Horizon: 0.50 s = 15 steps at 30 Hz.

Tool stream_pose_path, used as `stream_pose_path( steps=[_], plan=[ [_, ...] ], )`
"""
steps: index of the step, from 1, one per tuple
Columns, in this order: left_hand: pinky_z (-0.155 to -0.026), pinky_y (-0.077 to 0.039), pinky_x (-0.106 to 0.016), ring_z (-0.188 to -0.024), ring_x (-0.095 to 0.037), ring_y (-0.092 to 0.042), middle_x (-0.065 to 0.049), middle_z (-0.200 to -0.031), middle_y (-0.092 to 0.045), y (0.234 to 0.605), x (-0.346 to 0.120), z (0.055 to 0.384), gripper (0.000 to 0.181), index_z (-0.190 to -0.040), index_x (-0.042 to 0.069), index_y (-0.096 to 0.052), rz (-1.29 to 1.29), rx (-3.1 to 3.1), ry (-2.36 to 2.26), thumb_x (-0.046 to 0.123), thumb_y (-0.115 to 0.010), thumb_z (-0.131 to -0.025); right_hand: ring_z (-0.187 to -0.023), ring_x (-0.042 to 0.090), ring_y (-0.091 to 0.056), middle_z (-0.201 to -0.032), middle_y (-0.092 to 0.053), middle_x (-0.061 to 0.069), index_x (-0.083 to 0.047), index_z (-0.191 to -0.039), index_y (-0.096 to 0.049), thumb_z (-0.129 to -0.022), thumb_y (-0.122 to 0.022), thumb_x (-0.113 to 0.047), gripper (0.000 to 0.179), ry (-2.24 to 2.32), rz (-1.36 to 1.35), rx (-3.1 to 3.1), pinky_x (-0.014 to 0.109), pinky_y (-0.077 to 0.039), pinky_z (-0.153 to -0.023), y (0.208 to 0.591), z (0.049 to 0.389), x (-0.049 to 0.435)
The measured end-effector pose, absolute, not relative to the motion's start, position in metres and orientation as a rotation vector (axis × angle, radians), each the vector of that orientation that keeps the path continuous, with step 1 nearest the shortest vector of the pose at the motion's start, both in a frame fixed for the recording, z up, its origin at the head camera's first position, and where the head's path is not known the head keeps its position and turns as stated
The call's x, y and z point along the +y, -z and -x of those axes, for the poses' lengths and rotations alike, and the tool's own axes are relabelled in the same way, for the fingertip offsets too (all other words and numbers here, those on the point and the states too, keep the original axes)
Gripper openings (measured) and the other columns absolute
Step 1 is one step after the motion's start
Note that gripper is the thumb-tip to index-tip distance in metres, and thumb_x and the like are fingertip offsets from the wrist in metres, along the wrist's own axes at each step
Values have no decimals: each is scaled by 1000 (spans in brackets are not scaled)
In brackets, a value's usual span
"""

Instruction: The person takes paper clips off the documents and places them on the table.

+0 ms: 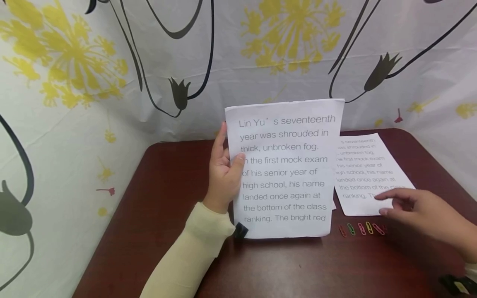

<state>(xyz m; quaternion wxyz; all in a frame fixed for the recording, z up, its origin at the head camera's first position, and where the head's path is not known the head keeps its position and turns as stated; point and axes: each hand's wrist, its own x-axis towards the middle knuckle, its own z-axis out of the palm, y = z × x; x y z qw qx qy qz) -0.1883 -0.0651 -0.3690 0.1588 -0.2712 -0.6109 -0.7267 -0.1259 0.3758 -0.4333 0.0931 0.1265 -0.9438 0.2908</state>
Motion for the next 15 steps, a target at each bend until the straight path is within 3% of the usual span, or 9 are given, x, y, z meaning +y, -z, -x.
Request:
stream_pose_path(
  steps=[2,5,8,11,15],
  plan=[
    [-78,-66,-48,-102,-31,-78,-15,-142,-65,369,-65,188,85,-169,38,-20,773,-1748,2078,-10,-48,-104,-60,4,-43,-71,-51,-11,-10,-110,-75,-83,-88,-6,30,-902,-366,-2715,25,-31,-50,420,127,363],
    [-78,-66,-48,-101,-29,-79,-15,-142,-65,369,-66,188,85,-169,37,-20,773,-1745,2081,-10,-48,-104,-70,-3,-56,-83,-63,-15,-11,-123,-72,-85,-84,1,41,-1039,-396,-2574,13,-40,-55,404,128,343],
    [-77,-66,-48,-99,-29,-79,-17,-141,-66,369,-66,188,84,-169,37,-20,771,-1746,2086,-9,-48,-104,-91,-9,-66,-109,-69,-22,-10,-144,-62,-87,-77,10,63,-1200,-487,-2459,5,-50,-73,396,128,321],
    [-77,-66,-47,-99,-28,-79,-18,-141,-66,369,-66,188,84,-169,36,-19,770,-1748,2094,-8,-49,-105,-110,-7,-67,-132,-66,-21,-8,-160,-43,-85,-71,20,85,-1333,-603,-2377,6,-52,-88,394,127,298],
    [-77,-66,-47,-100,-28,-79,-17,-142,-66,369,-66,188,83,-170,36,-19,772,-1750,2097,-8,-48,-105,-122,-4,-63,-149,-58,-10,-15,-169,-23,-86,-70,21,102,-1424,-689,-2348,8,-51,-95,395,128,274]
  ],
)
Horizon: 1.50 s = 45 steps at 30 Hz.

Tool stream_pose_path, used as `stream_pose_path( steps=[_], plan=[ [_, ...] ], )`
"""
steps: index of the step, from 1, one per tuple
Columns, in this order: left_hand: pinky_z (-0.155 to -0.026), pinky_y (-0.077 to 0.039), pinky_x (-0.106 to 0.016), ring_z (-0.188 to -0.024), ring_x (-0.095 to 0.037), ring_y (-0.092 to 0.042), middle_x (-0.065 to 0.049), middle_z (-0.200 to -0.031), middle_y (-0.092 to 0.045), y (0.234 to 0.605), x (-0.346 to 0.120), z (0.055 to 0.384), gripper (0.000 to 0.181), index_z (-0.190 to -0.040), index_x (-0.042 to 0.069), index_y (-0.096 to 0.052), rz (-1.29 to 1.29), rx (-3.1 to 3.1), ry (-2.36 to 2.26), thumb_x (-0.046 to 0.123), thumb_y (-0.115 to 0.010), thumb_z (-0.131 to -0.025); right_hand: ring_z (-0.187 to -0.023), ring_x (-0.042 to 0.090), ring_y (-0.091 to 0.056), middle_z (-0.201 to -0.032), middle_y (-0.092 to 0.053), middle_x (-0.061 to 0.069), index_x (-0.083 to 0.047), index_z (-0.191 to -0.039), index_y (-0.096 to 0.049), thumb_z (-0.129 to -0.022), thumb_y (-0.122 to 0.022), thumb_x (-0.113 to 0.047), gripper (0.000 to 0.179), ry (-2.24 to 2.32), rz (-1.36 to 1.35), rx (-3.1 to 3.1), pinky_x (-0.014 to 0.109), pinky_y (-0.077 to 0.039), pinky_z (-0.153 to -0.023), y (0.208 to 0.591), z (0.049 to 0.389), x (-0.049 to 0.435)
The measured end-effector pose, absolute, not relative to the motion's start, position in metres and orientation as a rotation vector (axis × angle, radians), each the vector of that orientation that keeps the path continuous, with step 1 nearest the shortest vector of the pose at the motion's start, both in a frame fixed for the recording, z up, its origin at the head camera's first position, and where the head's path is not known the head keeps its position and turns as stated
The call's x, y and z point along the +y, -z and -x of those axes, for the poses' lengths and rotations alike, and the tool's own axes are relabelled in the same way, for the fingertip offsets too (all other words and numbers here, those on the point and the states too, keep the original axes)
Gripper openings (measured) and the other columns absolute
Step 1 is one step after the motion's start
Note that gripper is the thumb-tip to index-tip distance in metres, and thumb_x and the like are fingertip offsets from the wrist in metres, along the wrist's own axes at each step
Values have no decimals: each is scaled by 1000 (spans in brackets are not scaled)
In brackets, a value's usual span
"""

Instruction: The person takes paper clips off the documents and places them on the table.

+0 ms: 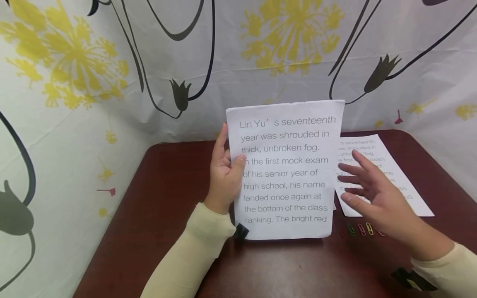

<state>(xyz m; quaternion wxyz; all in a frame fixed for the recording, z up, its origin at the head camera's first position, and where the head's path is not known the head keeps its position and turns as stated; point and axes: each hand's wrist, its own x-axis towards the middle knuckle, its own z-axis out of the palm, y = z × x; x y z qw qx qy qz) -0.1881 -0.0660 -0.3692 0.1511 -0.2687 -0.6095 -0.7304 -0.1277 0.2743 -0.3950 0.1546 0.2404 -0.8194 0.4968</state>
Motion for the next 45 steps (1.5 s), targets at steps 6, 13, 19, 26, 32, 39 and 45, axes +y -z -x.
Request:
stream_pose_path(
  steps=[6,13,19,26,32,39,45],
  plan=[
    [-79,-66,-48,-101,-29,-78,-14,-141,-66,370,-66,189,84,-169,38,-20,758,-1747,2086,-8,-49,-105,-120,1,-66,-146,-60,-1,-25,-171,-6,-92,-69,15,109,-1568,-739,-2357,14,-57,-91,397,125,245],
    [-78,-66,-46,-100,-28,-78,-20,-138,-66,370,-67,192,85,-169,36,-21,732,-1688,2075,-10,-47,-104,-110,10,-74,-133,-70,-6,-27,-171,-1,-95,-61,18,107,-1823,-788,-2220,28,-65,-80,401,126,227],
    [-79,-66,-45,-99,-27,-78,-17,-134,-68,367,-70,192,84,-169,36,-20,630,-1693,2066,-9,-48,-104,-102,14,-77,-129,-73,-4,-27,-171,-4,-96,-59,18,104,-1893,-771,-2170,30,-66,-74,405,123,220],
    [-81,-66,-45,-98,-28,-78,-12,-132,-69,362,-75,194,84,-167,44,-22,524,-1719,2088,-6,-49,-105,-97,12,-78,-127,-74,-4,-21,-171,-11,-92,-59,24,103,-1872,-766,-2100,28,-65,-72,408,121,212],
    [-83,-66,-46,-100,-31,-78,-10,-134,-70,360,-77,195,84,-165,50,-23,533,-1718,2107,-4,-49,-106,-102,11,-77,-131,-71,-7,-22,-171,-14,-97,-59,17,95,-1899,-662,-2112,28,-65,-75,407,121,204],
    [-81,-66,-45,-99,-30,-78,-9,-132,-71,358,-79,197,85,-163,52,-24,527,-1740,2097,-6,-48,-106,-97,13,-78,-129,-71,-5,-22,-170,-20,-98,-60,15,90,-1959,-565,-2068,31,-66,-70,405,120,196],
    [-80,-67,-44,-97,-30,-79,-11,-132,-71,356,-83,196,84,-165,49,-22,529,-1779,2123,-5,-48,-106,-97,11,-78,-126,-73,-5,-19,-169,-25,-96,-61,17,89,-1994,-504,-2014,30,-65,-70,404,123,191]
  ],
)
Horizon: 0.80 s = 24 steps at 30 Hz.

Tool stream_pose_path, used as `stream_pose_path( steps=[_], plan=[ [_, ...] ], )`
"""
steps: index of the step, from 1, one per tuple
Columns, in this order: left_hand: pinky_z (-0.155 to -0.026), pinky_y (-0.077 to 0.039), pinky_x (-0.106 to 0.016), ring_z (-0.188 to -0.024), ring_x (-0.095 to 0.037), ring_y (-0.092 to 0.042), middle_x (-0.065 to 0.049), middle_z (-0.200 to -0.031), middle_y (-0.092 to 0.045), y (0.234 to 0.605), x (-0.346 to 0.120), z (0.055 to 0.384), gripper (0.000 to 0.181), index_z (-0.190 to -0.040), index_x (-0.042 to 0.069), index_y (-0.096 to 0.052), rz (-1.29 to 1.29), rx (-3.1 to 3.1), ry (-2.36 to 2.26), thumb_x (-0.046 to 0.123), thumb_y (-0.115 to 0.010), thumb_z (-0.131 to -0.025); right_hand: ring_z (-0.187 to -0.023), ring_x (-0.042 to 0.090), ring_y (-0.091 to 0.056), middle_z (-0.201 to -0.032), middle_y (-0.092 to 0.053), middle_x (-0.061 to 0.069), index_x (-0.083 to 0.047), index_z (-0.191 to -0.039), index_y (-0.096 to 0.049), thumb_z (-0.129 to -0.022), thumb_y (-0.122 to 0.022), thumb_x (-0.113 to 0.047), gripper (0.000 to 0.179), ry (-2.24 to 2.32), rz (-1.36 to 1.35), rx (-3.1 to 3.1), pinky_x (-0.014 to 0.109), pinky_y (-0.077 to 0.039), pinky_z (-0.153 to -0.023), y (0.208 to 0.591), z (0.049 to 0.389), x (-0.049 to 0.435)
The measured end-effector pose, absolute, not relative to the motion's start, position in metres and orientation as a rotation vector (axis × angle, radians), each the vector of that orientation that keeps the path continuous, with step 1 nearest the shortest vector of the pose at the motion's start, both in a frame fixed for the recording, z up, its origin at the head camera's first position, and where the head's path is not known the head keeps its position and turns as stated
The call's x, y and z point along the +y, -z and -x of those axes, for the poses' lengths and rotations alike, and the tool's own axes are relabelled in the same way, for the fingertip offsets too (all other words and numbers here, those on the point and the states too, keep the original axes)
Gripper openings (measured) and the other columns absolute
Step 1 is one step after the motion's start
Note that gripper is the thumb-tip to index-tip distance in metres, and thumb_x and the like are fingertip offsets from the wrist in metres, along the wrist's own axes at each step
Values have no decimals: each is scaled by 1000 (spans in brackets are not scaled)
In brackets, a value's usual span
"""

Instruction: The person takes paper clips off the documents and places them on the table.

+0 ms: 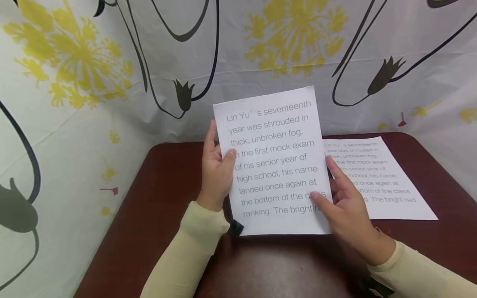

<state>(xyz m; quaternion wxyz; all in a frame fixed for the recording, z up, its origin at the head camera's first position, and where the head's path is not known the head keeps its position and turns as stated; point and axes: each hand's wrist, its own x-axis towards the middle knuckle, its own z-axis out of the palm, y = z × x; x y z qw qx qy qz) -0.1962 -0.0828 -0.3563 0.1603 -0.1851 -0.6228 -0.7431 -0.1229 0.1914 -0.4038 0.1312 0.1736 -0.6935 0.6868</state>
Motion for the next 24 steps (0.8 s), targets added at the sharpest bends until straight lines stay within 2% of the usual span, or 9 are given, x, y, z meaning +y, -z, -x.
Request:
stream_pose_path(
  steps=[7,13,17,22,24],
  plan=[
    [-77,-67,-45,-91,-31,-79,-11,-125,-73,363,-92,191,87,-166,44,-20,408,-1900,2153,-6,-52,-104,-100,11,-77,-128,-72,-3,-16,-169,-25,-96,-61,17,88,-2047,-497,-1960,32,-65,-71,401,128,186],
    [-78,-66,-48,-95,-32,-79,-9,-125,-71,374,-98,182,87,-164,49,-19,392,-2058,2146,-2,-55,-105,-98,11,-78,-125,-73,-2,-16,-169,-25,-97,-62,15,87,-2042,-464,-1970,31,-65,-71,398,135,180],
    [-78,-67,-49,-97,-31,-79,-10,-127,-69,383,-101,173,86,-163,52,-19,336,-2132,2196,0,-55,-105,-97,13,-78,-123,-73,0,-20,-169,-24,-98,-63,10,87,-2062,-419,-2003,32,-65,-71,395,141,176],
    [-77,-67,-48,-97,-30,-79,-8,-129,-69,392,-103,164,84,-165,48,-18,212,-2195,2208,1,-55,-105,-93,12,-79,-118,-74,-1,-25,-169,-24,-98,-64,8,88,-2136,-292,-2039,33,-66,-71,394,150,168],
    [-77,-67,-47,-98,-29,-78,-8,-129,-68,396,-105,164,85,-167,44,-17,177,-2211,2193,0,-55,-105,-92,11,-79,-120,-74,7,-26,-169,-24,-98,-65,7,88,-2147,-251,-2070,34,-66,-71,394,154,163]
  ],
)
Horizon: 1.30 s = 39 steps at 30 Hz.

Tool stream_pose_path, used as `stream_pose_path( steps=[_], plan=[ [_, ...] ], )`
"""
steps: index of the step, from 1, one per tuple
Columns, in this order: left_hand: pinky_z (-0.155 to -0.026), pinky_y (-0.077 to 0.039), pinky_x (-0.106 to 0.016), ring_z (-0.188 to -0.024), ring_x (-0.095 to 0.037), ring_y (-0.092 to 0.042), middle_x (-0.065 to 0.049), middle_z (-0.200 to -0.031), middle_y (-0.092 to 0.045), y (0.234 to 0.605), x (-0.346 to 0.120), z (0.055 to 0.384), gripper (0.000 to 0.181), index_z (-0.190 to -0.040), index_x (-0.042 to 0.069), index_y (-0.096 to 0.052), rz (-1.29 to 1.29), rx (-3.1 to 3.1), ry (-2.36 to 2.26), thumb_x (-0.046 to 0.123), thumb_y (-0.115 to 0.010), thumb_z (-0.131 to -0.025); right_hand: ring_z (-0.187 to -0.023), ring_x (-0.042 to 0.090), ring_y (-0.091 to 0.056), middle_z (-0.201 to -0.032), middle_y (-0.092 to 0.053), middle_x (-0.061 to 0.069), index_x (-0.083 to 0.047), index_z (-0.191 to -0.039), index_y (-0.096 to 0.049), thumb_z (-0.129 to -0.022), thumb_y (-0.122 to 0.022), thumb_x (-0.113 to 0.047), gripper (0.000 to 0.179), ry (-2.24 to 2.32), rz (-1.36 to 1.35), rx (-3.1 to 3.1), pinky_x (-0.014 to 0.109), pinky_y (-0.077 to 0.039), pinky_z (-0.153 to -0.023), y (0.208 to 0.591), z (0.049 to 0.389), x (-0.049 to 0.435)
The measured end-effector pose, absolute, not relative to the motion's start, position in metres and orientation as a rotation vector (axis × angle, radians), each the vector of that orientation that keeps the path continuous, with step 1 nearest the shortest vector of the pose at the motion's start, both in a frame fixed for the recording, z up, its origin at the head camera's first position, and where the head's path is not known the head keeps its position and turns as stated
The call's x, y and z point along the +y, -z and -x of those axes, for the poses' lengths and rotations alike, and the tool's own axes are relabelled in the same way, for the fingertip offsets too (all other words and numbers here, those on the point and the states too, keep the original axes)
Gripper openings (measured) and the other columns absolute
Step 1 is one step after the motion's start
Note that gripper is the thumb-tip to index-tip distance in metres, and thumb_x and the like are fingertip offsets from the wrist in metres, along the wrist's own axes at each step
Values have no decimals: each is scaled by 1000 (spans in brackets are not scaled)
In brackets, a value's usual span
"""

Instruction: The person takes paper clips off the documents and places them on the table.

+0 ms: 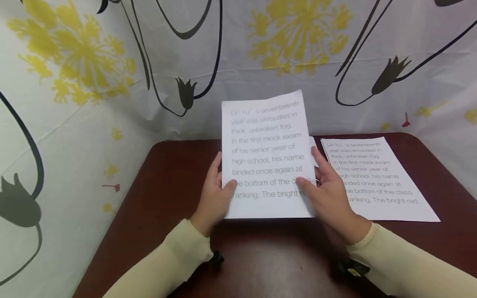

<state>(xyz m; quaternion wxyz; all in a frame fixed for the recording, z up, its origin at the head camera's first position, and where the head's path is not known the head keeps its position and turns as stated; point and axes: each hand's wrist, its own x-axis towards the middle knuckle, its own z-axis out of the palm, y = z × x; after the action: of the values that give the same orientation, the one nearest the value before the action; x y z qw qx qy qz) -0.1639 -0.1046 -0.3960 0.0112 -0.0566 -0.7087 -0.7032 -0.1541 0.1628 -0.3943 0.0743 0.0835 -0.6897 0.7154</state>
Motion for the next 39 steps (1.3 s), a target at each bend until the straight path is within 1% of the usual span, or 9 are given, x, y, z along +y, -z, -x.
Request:
stream_pose_path(
  steps=[5,8,13,16,20,27,33,35,39],
  plan=[
    [-77,-67,-44,-98,-27,-78,-8,-128,-68,406,-110,170,85,-167,42,-18,91,-2243,2141,-1,-55,-104,-90,9,-78,-133,-64,33,-22,-170,-19,-99,-63,6,88,-2148,-207,-2178,32,-66,-72,397,163,152],
    [-78,-67,-43,-98,-26,-77,-6,-129,-68,411,-117,174,85,-166,45,-19,36,-2274,2113,-1,-55,-104,-89,7,-77,-137,-62,35,-19,-171,-15,-99,-61,6,89,-2175,-193,-2210,31,-66,-72,400,168,146],
    [-77,-66,-42,-97,-26,-77,-5,-130,-67,419,-134,183,85,-167,44,-19,-63,-2348,2052,2,-56,-103,-89,9,-77,-138,-62,33,-17,-171,-13,-100,-61,6,89,-2232,-154,-2235,30,-66,-73,407,178,132],
    [-77,-65,-41,-97,-26,-76,-6,-132,-66,424,-145,189,86,-168,40,-18,-131,-2411,2012,2,-57,-103,-89,11,-77,-136,-63,34,-16,-171,-14,-100,-62,4,88,-2260,-126,-2250,30,-66,-72,413,185,122],
    [-78,-64,-39,-99,-25,-75,-7,-135,-65,429,-160,195,85,-168,40,-19,-211,-2499,1963,3,-57,-102,-91,16,-77,-134,-65,32,-14,-170,-16,-99,-64,3,87,-2252,-87,-2301,29,-65,-72,422,193,109],
    [-80,-63,-38,-104,-25,-74,-7,-144,-60,429,-182,203,81,-169,41,-18,-343,-2596,1918,8,-57,-105,-92,22,-78,-134,-67,28,-12,-170,-16,-99,-66,-1,87,-2262,-72,-2390,33,-66,-71,437,206,90],
    [-79,-64,-38,-105,-27,-74,-12,-148,-57,433,-197,208,81,-170,37,-16,-369,-2609,1909,8,-56,-105,-94,23,-78,-137,-66,27,-12,-171,-15,-100,-66,-3,88,-2315,-54,-2438,36,-66,-73,440,216,79],
    [-79,-64,-38,-106,-27,-74,-12,-148,-56,434,-201,210,81,-170,36,-15,-387,-2612,1899,8,-55,-106,-96,23,-77,-141,-63,27,-11,-170,-14,-100,-66,-4,87,-2314,-52,-2467,34,-66,-75,440,217,77],
    [-80,-64,-38,-107,-27,-73,-14,-151,-54,437,-207,211,80,-171,33,-13,-417,-2640,1881,9,-55,-106,-95,21,-77,-145,-62,25,-9,-170,-18,-101,-67,-10,84,-2221,-55,-2573,28,-61,-67,440,216,76]
  ],
)
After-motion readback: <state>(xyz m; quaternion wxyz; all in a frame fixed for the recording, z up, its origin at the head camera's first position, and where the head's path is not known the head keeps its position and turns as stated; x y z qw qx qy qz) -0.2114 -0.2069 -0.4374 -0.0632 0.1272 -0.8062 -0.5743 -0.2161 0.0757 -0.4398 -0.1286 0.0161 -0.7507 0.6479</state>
